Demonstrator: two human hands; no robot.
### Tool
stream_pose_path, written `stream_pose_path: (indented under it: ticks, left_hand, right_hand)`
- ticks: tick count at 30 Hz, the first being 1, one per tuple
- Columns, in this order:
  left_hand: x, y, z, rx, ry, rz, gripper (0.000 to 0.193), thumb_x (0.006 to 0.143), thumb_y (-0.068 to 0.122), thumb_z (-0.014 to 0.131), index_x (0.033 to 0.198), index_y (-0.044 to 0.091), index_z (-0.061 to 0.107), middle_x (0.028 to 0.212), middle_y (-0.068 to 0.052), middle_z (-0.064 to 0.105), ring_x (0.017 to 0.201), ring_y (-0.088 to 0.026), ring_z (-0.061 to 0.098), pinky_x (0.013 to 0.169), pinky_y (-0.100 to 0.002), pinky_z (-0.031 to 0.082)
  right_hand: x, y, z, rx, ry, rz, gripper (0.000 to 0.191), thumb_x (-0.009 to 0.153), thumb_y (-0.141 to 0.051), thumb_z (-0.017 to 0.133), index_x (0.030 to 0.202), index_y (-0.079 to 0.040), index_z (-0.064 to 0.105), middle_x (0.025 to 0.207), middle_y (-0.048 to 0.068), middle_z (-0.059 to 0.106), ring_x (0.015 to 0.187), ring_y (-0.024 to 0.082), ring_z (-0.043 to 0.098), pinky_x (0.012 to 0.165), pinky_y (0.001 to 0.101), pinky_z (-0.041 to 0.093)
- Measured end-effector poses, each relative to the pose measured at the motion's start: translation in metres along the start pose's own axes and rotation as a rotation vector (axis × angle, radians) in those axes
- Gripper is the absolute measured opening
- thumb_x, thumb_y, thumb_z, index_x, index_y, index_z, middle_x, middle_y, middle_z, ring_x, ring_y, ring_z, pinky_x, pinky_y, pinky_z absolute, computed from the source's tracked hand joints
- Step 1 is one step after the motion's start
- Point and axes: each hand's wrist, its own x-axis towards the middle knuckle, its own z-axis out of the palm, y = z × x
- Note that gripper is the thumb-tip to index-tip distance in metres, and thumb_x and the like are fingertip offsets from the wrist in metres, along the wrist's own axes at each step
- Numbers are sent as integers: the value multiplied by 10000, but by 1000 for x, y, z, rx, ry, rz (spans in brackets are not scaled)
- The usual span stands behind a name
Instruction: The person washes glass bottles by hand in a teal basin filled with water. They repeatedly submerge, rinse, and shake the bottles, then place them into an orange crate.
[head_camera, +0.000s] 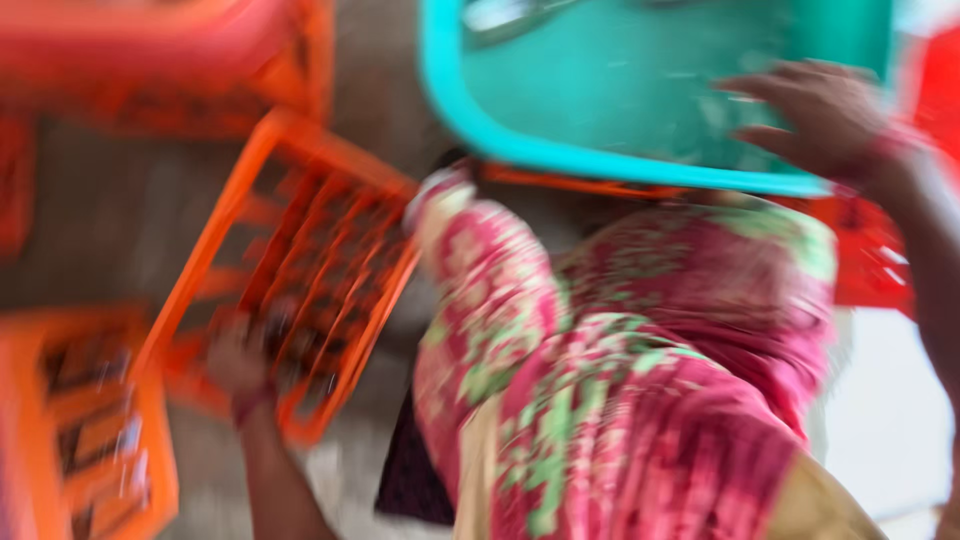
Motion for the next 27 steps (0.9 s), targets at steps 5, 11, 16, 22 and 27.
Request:
stream_pose_path:
  ticks: [5, 11, 16, 22, 27]
  left_hand:
    - [23, 11, 7, 106, -506, -379, 245, 1032, 260, 669, 1180, 92, 769, 1092, -187, 743, 974, -368, 698, 817, -486, 545]
    - [57, 24, 0, -18, -402, -421, 212, 1074, 163, 631, 1213, 37, 729, 1144, -184, 734, 1031, -298, 702, 897, -416, 554]
    - [79, 95, -76, -564, 184, 9, 188, 1109, 83, 600, 1241, -9, 697, 1188, -182, 726, 1079, -239, 706, 963, -357, 561]
    - [111, 288, -100, -828, 73, 396, 194, 1008, 16, 661, 1193, 40, 717, 1161, -103, 749, 1017, -171, 721, 897, -276, 593]
    - [170, 432, -19, -840, -766, 220, 585, 935, 276, 677, 1471, 119, 502, 1175, -148, 749, 1066, -258, 743, 875, -391, 608]
  right_hand:
    - [27, 30, 46, 120, -52, 151, 605, 909, -398, 720, 1482, -301, 551, 1296, 103, 641, 1205, 346, 605, 960, 501, 535]
    - [114, -11, 77, 223, 57, 172, 737, 860, -305, 776, 1529, -289, 468, 1385, 138, 545, 1237, 394, 556, 968, 521, 510]
    - [237, -113, 62, 292, 103, 67, 668, 886, -109, 617, 1515, -284, 476, 1412, 138, 519, 1316, 364, 497, 1042, 529, 449]
    - [266, -156, 74, 411, 181, 157, 525, 913, -94, 587, 1426, -185, 521, 1299, 132, 599, 1254, 352, 563, 989, 577, 458]
    - [232, -128, 105, 538, 83, 138, 454, 863, -225, 715, 1284, -99, 597, 1136, 166, 715, 1042, 392, 691, 844, 512, 562]
